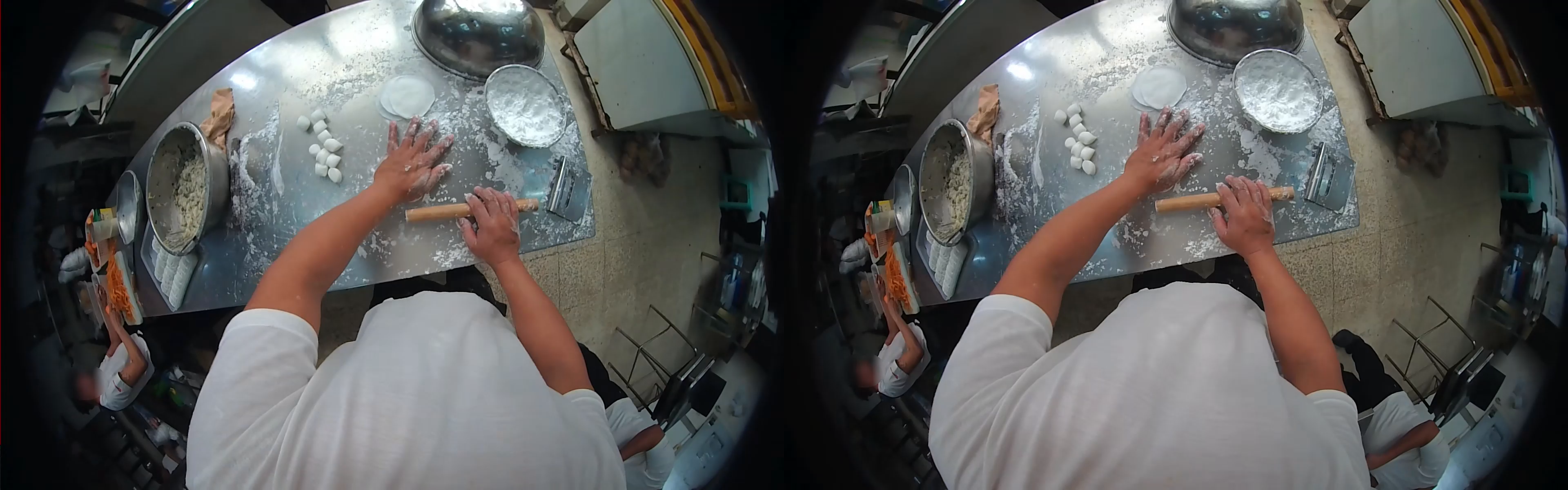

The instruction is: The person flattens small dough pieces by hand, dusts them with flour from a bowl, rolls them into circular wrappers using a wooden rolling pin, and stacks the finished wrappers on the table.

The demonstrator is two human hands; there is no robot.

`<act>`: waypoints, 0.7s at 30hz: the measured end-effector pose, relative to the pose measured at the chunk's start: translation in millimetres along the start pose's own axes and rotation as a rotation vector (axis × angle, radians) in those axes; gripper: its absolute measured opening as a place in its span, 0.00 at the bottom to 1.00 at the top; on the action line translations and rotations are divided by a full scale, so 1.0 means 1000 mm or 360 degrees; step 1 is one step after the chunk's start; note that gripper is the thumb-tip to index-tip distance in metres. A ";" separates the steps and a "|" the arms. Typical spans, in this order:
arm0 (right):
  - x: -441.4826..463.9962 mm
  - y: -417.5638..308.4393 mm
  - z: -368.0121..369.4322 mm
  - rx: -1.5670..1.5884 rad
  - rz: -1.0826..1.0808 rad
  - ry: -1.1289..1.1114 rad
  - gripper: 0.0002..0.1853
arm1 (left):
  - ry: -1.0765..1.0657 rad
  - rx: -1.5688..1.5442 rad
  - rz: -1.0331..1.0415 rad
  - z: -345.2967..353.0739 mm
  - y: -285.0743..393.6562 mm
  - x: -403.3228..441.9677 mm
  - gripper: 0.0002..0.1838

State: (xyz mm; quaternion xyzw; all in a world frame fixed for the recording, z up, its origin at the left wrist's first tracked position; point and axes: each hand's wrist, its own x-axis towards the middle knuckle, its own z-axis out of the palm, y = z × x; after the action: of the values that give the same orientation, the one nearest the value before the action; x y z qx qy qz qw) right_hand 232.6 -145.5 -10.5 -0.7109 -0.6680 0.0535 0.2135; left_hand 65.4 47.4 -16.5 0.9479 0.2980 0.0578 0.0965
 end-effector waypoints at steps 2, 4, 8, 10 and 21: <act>-0.001 0.003 0.001 0.0039 0.0000 -0.0018 0.25 | 0.0063 -0.0085 -0.0026 -0.004 0.000 0.003 0.31; 0.000 0.004 0.002 0.0057 0.0002 0.0002 0.25 | 0.0114 -0.0169 -0.0044 0.003 -0.014 0.005 0.28; -0.001 0.002 0.000 0.0082 0.0000 -0.0007 0.25 | 0.0305 -0.1644 -0.0743 0.000 -0.033 -0.013 0.20; -0.001 0.003 0.003 0.0092 -0.0001 0.0001 0.25 | 0.0165 -0.1183 -0.0690 -0.041 -0.023 -0.027 0.18; -0.003 0.004 0.005 0.0157 0.0017 0.0036 0.24 | 0.0183 -0.1417 -0.1096 -0.052 -0.045 -0.058 0.08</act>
State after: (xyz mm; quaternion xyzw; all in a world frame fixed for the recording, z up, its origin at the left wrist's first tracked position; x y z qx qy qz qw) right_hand 234.3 -147.2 -17.1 -0.7037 -0.6581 0.0796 0.2557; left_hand -15.6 57.6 20.9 0.6592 0.5416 0.1945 0.4840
